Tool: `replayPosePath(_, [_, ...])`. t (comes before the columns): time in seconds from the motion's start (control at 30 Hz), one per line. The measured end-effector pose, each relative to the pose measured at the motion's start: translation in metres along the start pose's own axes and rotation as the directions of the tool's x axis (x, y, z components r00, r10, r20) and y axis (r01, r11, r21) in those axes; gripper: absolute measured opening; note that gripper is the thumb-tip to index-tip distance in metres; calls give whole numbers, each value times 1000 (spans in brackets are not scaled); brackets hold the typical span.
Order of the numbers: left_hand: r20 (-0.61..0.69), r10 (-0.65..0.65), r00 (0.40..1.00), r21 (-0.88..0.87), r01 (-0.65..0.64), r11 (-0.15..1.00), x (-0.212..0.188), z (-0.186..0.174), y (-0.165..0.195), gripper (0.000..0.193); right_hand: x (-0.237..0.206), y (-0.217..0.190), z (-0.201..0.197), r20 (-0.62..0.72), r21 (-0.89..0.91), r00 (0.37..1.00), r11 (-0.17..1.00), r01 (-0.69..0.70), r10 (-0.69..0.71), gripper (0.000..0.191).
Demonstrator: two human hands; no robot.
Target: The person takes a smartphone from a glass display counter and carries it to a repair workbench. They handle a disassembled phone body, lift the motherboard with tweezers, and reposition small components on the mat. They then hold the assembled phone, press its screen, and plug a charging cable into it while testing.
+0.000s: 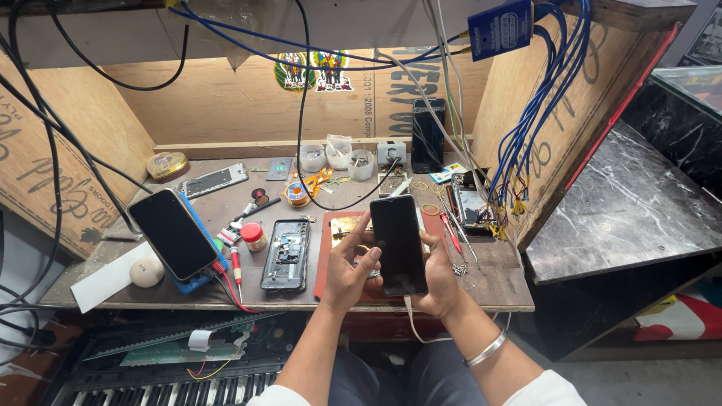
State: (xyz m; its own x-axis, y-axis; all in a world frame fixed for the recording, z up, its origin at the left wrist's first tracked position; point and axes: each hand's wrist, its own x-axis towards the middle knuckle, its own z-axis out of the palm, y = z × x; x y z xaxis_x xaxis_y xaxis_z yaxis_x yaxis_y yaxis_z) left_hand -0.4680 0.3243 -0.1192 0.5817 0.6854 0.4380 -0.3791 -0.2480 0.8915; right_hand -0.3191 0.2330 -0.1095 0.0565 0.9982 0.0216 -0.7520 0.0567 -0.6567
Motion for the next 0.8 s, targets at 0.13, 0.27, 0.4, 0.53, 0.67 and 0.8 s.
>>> replayPosePath(0.13, [0,-15,1000,-11,14,1000,0,1,2,70,0,0,0,-37,-10,999,1000,-10,10,62])
replayPosePath(0.27, [-6,-30,1000,-16,29,999,0,2,3,70,0,0,-1,2,1,1000,1000,-13,13,63])
replayPosePath(0.4, [-3,-21,1000,-16,21,1000,0,2,2,69,0,0,-1,5,0,1000,1000,-8,8,63])
replayPosePath(0.53, [8,-2,1000,-24,3,1000,1,1,1,69,0,1,-1,8,10,1000,1000,-11,11,63])
replayPosePath(0.67, [-2,-24,1000,-16,24,1000,0,0,-1,70,0,0,-1,26,-5,1000,1000,0,0,64])
replayPosePath(0.8, [-7,18,1000,37,-17,999,0,-2,-5,70,-3,0,0,45,35,999,999,-19,17,72])
